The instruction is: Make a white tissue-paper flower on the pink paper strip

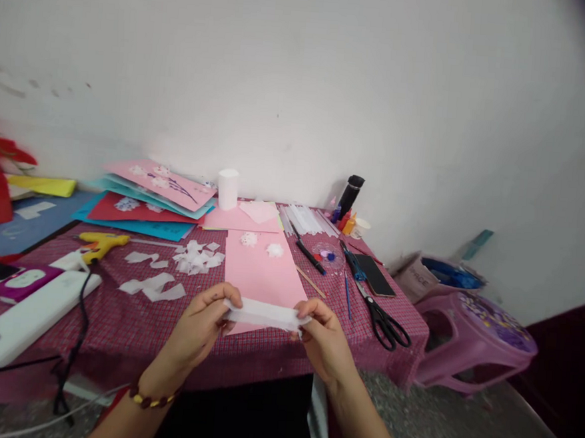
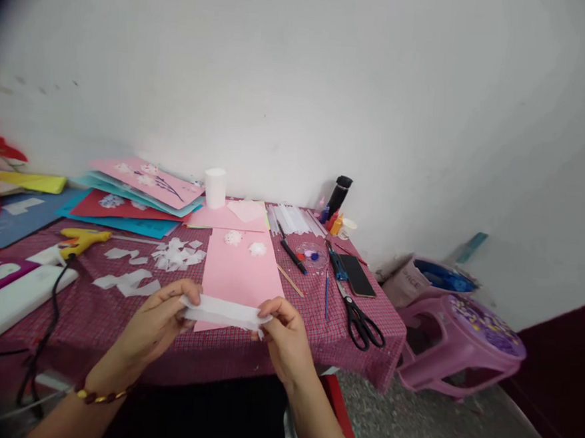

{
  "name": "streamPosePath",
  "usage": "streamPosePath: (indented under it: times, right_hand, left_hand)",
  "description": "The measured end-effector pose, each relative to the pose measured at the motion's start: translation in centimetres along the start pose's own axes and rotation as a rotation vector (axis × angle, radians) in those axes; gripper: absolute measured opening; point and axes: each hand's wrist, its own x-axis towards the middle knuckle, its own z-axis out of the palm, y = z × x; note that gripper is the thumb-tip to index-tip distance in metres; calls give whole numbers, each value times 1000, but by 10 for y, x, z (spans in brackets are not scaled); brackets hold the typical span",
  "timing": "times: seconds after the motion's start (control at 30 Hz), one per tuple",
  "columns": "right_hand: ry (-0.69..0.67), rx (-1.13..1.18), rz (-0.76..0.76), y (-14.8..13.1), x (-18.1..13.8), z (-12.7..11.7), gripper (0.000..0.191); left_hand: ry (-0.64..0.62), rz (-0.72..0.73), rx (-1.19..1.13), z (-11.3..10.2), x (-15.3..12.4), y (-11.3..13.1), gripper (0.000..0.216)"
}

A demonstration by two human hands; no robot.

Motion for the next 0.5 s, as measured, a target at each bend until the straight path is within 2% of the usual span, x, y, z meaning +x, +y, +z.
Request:
streamPosePath:
  times: [0.13, 0.27, 0.37, 0.43, 0.5]
  right_hand:
    - [-72, 7, -89, -13, -20, 12, 6]
    - [-115, -35, -160, -25, -38, 21, 5]
    - [-110, -106, -222, -31, -47, 19, 6]
    - [-101, -176, -264, -34, -50, 14, 7]
    - [-97, -250, -296, -35, -51, 8, 8]
  left_hand:
    - [-65, 54, -55, 9, -17, 11, 10]
    - [-247, 173, -117, 17, -33, 21, 13]
    - [-346, 301, -67, 19, -41, 25, 22]
    - [-340, 396, 29, 17, -44, 24, 24]
    - [-278, 460, 153, 14, -45, 21, 22]
